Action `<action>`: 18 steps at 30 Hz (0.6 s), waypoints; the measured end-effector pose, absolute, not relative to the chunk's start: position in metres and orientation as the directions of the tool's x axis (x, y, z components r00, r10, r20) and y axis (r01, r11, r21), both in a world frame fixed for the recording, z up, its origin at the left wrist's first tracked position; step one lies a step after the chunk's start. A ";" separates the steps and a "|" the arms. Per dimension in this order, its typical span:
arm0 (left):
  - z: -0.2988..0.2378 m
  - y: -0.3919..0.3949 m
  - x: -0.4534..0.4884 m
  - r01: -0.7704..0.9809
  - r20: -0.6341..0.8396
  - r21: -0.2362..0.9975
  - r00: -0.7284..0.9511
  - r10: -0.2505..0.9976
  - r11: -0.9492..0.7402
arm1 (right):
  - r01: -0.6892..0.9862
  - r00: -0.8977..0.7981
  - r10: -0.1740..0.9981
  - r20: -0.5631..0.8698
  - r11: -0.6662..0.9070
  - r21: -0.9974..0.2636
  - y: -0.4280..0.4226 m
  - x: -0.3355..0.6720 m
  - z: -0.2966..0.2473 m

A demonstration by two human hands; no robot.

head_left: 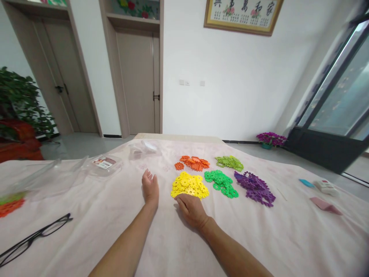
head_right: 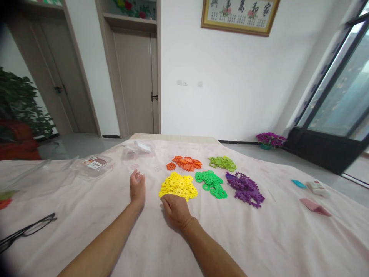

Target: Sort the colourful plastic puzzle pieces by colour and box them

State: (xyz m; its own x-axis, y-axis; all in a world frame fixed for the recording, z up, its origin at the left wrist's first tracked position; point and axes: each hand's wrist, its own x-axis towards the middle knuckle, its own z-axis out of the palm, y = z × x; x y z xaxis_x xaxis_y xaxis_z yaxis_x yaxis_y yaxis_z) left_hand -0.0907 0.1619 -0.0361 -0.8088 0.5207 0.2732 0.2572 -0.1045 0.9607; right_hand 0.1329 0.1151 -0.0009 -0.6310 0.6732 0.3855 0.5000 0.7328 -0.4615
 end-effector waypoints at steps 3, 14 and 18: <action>-0.020 0.154 -0.141 0.182 0.186 0.982 -0.909 0.372 -0.045 | 0.514 -0.639 0.684 0.352 0.720 -0.466 0.116 0.131 0.000; 0.027 0.109 -0.263 0.025 0.040 0.995 -0.987 -0.158 0.096 | 0.531 -0.649 0.701 0.295 0.696 -0.484 0.114 0.130 0.010; 0.035 0.083 -0.283 0.150 0.182 0.972 -0.968 -0.175 0.183 | 0.521 -0.639 0.706 0.304 0.689 -0.504 0.115 0.130 0.007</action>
